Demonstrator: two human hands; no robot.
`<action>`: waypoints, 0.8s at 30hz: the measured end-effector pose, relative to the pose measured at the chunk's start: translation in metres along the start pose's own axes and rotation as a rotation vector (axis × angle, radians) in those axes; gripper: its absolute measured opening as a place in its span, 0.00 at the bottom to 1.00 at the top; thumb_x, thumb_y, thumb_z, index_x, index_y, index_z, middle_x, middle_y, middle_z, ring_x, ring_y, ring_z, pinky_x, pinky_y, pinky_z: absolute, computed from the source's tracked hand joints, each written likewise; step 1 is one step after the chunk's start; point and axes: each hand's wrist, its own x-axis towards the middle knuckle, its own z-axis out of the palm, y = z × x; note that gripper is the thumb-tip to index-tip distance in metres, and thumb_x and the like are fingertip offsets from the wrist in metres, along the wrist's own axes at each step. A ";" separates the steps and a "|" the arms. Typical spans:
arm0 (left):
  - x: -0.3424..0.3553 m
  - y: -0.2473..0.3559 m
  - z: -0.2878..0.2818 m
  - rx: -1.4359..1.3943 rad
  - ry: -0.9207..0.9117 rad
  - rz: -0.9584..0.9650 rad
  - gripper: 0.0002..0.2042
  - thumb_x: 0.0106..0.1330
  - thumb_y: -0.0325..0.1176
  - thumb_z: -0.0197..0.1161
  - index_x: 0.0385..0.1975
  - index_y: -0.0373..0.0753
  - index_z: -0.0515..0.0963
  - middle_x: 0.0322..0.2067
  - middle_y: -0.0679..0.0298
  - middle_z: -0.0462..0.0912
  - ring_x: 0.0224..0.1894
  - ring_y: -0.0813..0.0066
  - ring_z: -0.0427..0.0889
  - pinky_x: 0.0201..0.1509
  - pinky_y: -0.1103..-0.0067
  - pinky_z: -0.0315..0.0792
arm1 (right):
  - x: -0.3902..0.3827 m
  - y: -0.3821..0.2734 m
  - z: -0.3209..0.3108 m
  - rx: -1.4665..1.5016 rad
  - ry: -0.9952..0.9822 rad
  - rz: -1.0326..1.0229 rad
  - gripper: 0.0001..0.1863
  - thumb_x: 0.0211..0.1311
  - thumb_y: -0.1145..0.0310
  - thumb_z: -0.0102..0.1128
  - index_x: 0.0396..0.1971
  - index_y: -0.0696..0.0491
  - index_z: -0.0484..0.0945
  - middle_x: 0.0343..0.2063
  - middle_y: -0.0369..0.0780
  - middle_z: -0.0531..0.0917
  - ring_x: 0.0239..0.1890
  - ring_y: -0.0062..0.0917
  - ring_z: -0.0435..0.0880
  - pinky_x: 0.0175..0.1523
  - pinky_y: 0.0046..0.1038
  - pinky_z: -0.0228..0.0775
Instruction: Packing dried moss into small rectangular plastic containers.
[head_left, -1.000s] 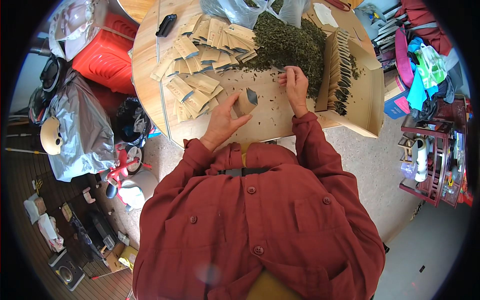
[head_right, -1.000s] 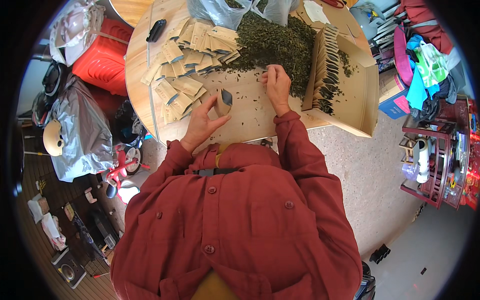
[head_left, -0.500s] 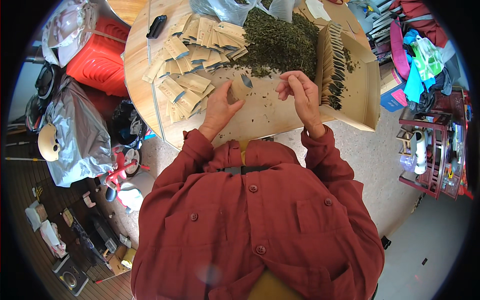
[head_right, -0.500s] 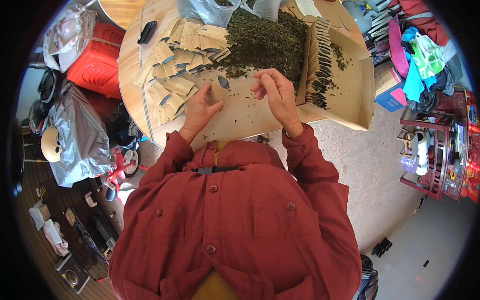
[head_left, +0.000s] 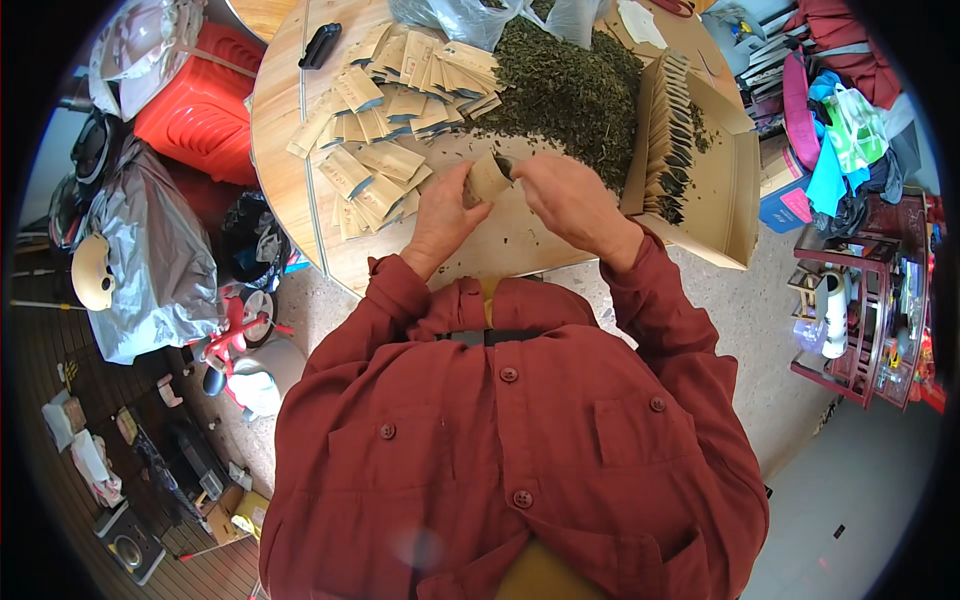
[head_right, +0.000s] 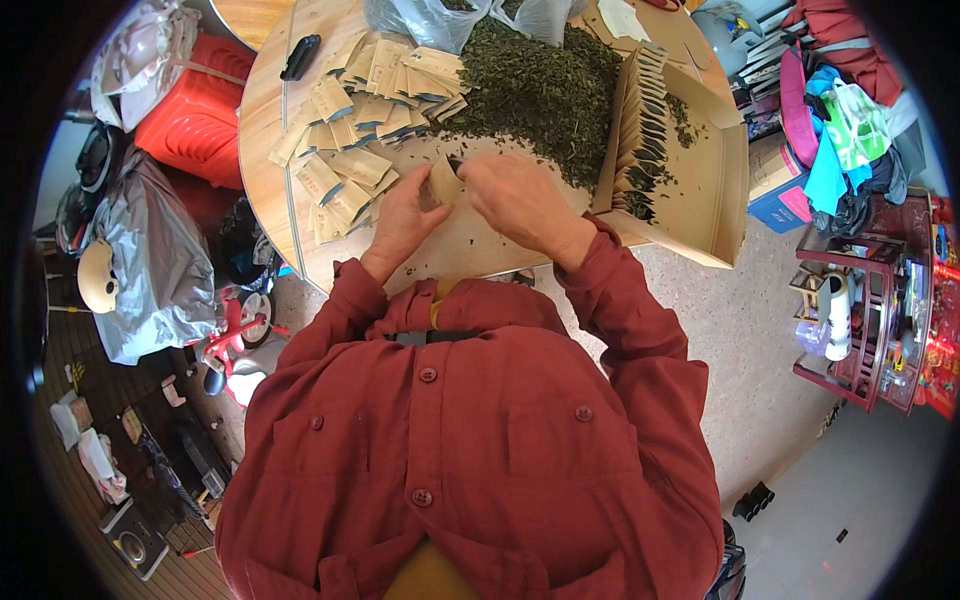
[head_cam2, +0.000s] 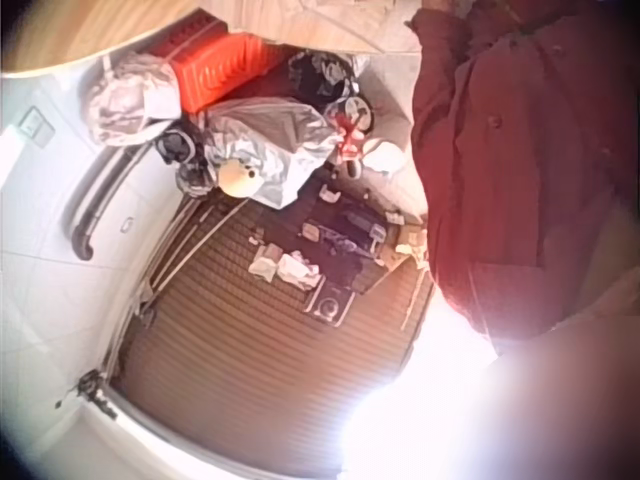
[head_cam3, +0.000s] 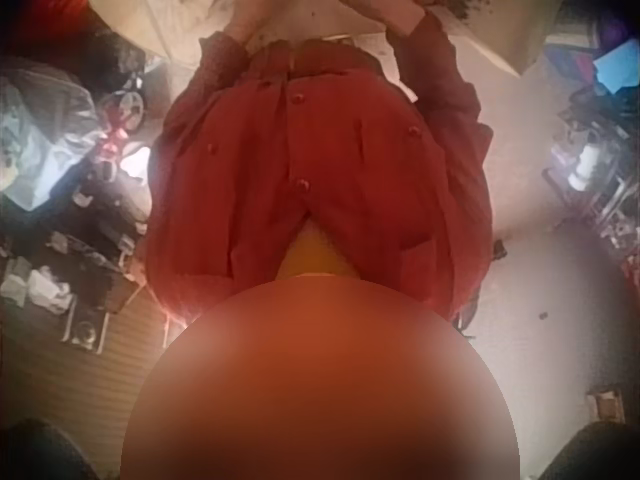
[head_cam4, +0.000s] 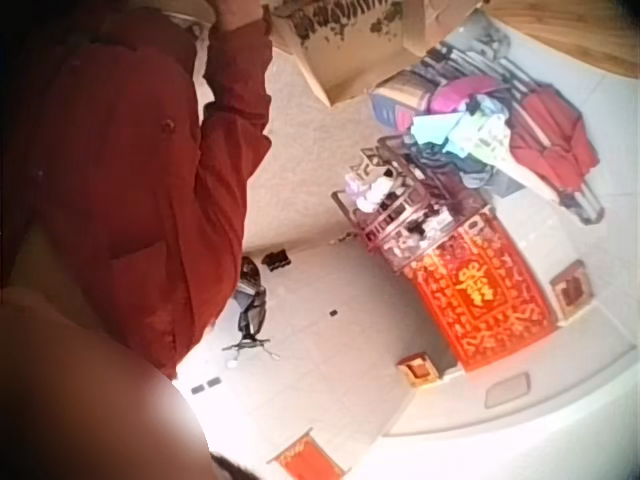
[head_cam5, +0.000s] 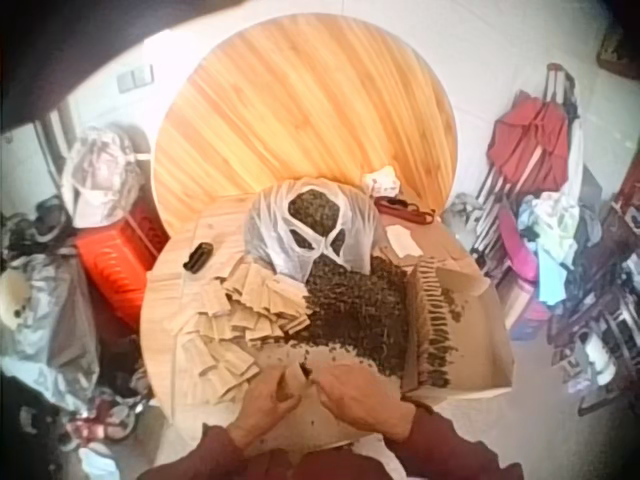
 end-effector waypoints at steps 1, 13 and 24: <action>0.000 0.001 0.000 0.020 -0.035 -0.042 0.27 0.49 0.31 0.71 0.51 0.34 0.72 0.42 0.50 0.80 0.45 0.54 0.80 0.48 0.70 0.74 | 0.002 -0.002 0.000 -0.001 0.000 0.001 0.09 0.60 0.75 0.54 0.41 0.57 0.73 0.30 0.45 0.78 0.33 0.38 0.78 0.38 0.33 0.70; -0.004 -0.001 -0.001 -0.025 -0.043 -0.088 0.27 0.48 0.32 0.72 0.49 0.33 0.73 0.39 0.49 0.81 0.42 0.53 0.81 0.46 0.70 0.74 | -0.020 0.033 0.016 0.480 0.142 0.670 0.11 0.69 0.67 0.51 0.37 0.60 0.77 0.24 0.40 0.81 0.23 0.21 0.79 0.30 0.20 0.69; -0.007 -0.002 -0.003 -0.055 -0.051 -0.094 0.26 0.49 0.33 0.71 0.49 0.32 0.73 0.39 0.49 0.81 0.41 0.54 0.81 0.46 0.71 0.73 | -0.008 0.076 0.078 0.934 0.407 1.047 0.17 0.69 0.60 0.52 0.36 0.62 0.78 0.23 0.43 0.83 0.21 0.21 0.81 0.28 0.20 0.74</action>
